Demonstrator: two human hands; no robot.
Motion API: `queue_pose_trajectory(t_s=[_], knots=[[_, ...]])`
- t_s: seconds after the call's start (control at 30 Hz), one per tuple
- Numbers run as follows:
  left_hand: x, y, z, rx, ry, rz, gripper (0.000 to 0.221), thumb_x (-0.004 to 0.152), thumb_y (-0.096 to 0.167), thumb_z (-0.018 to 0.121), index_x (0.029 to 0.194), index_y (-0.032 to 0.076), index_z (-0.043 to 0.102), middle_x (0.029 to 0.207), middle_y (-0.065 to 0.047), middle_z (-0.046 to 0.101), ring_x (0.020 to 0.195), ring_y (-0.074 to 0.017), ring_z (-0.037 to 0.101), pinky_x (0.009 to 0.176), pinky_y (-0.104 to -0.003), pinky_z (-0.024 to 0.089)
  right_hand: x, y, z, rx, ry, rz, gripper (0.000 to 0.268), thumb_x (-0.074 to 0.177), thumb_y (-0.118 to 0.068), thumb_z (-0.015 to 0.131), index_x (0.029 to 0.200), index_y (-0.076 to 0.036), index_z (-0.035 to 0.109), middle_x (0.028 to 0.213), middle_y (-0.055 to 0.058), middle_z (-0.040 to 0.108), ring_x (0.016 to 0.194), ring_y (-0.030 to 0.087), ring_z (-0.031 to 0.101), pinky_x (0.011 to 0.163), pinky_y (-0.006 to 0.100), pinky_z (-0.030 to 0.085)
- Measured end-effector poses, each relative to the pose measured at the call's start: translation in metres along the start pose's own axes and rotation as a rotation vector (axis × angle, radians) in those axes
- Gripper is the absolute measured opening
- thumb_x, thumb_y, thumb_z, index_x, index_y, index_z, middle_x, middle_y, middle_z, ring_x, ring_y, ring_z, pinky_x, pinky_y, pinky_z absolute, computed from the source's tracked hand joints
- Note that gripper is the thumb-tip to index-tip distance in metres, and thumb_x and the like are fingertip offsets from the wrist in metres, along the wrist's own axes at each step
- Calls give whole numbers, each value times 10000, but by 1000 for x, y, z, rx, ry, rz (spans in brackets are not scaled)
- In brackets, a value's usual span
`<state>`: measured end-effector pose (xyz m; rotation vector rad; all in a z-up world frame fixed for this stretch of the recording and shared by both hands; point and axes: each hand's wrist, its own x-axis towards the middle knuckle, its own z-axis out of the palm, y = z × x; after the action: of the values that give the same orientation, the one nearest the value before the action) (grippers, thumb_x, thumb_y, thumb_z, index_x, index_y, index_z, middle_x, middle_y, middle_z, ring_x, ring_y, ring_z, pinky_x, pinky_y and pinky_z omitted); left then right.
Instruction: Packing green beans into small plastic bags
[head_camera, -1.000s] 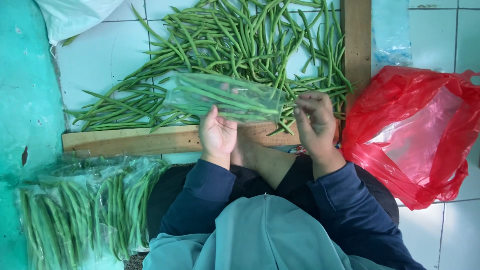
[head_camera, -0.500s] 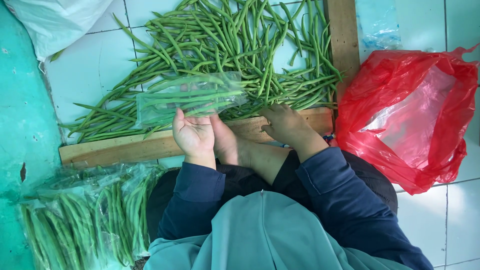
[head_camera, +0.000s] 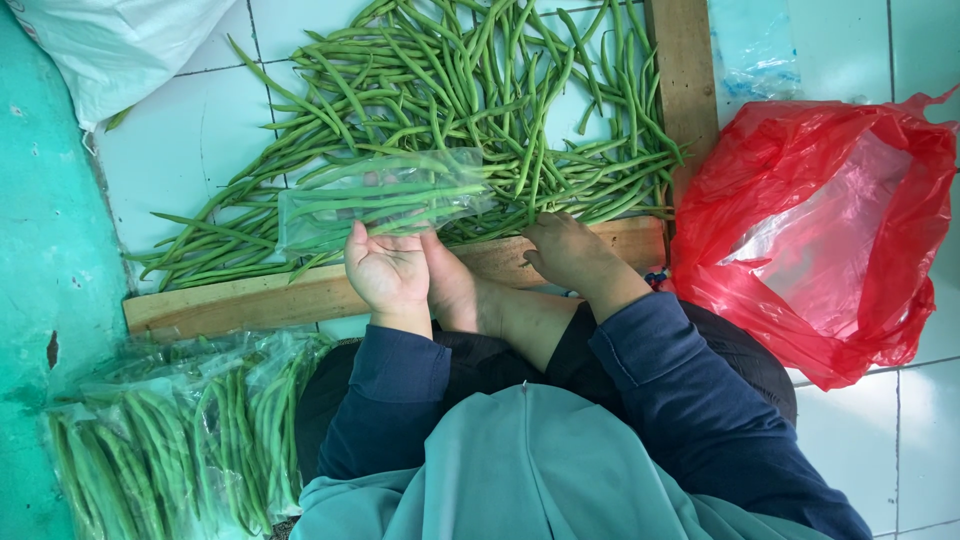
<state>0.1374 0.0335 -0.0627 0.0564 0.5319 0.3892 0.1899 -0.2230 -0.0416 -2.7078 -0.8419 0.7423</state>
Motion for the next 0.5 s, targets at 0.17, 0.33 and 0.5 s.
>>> queue_pose_trajectory(t_s=[0.17, 0.33, 0.5], knots=[[0, 3, 4, 6, -11, 0, 345, 999, 236, 563, 1241, 19, 678, 1326, -222, 673, 1292, -403, 618, 1177, -653, 446, 11, 16, 25, -23, 83, 62, 338, 987, -328, 668, 1217, -92, 746, 1093, 129, 693, 1139, 374, 663, 854, 461, 621], [2, 5, -2, -2, -35, 5, 355, 999, 228, 555, 1257, 11, 667, 1336, -221, 667, 1301, -404, 612, 1182, -653, 441, 3, 60, 5, -135, 355, 200, 303, 1037, -367, 625, 1168, -135, 769, 1065, 77, 673, 1108, 325, 665, 885, 407, 599], [8, 6, -22, 7, -27, 2, 355, 996, 231, 558, 1252, 15, 675, 1337, -230, 663, 1298, -408, 612, 1175, -655, 442, 10, 34, -10, -199, 500, 307, 245, 976, -349, 683, 1155, -197, 752, 1160, 68, 608, 1172, 286, 552, 912, 404, 543]])
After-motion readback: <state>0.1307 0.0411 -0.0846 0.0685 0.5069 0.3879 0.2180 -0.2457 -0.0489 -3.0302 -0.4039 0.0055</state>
